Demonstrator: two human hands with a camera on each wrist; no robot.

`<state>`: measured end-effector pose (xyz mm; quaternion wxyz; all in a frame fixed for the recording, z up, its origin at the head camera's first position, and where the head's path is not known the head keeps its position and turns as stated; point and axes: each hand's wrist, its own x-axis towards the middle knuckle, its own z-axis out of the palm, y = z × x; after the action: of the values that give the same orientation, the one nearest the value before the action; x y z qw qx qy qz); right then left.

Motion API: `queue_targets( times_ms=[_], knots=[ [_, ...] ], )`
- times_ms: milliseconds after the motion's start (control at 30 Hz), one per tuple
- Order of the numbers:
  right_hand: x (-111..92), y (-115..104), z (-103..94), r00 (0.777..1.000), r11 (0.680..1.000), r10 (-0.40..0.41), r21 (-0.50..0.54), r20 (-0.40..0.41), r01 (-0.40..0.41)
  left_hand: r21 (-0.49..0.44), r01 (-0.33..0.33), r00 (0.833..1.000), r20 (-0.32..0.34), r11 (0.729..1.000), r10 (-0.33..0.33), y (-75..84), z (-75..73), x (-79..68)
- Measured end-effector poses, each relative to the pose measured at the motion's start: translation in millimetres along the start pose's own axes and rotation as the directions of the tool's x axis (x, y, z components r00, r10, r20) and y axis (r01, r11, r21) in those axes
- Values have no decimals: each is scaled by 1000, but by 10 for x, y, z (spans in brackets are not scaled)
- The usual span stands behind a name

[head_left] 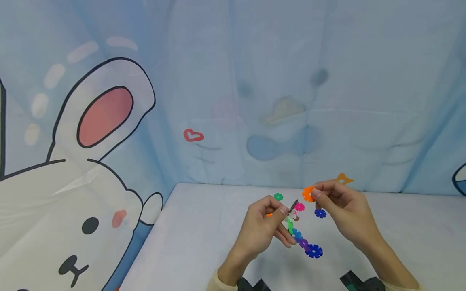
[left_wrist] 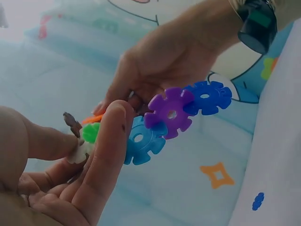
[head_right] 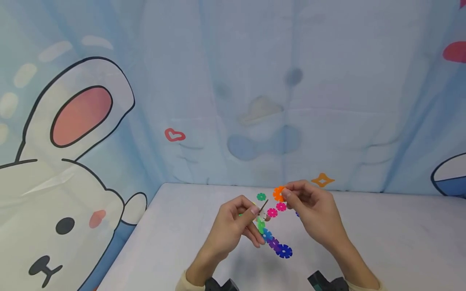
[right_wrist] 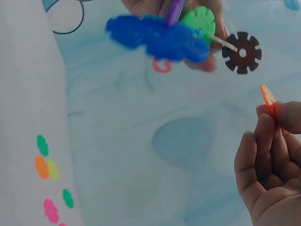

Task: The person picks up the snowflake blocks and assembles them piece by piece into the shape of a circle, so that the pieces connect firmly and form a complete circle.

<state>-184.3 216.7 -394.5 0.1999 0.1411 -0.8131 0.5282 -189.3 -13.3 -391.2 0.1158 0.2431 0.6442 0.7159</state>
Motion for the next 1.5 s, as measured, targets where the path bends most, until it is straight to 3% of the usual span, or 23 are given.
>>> queue_targets(
  times_ms=[233, 467, 700, 900, 1000, 1200, 1367, 1500],
  knots=[
    [-68, -219, 9, 989, 990, -136, -32, -57, 135, 85, -73, 997, 28, 994, 71, 94, 67, -85],
    [-95, -322, -16, 975, 976, -213, 30, -61, 216, 163, -175, 984, 11, 971, 175, 146, 107, -136],
    [-99, -360, 6, 958, 959, -281, 27, -65, 283, 249, -194, 980, 11, 949, 197, 185, 151, -157],
    [-123, -373, 30, 954, 952, -287, 80, -90, 294, 304, -324, 943, 32, 896, 330, 147, 193, -172],
    [-135, -362, 37, 956, 954, -279, 92, -89, 286, 297, -352, 934, 45, 888, 355, 128, 221, -178],
    [-157, -341, 37, 957, 954, -280, 84, -80, 286, 215, -305, 951, 20, 928, 308, 102, 269, -187],
    [-139, -305, 80, 963, 962, -263, 65, -56, 267, 68, -145, 988, -48, 987, 148, 81, 277, -159],
    [-101, -187, 115, 977, 979, -205, -19, -59, 204, -17, -43, 993, -114, 999, 41, 68, 207, -100]
  ],
)
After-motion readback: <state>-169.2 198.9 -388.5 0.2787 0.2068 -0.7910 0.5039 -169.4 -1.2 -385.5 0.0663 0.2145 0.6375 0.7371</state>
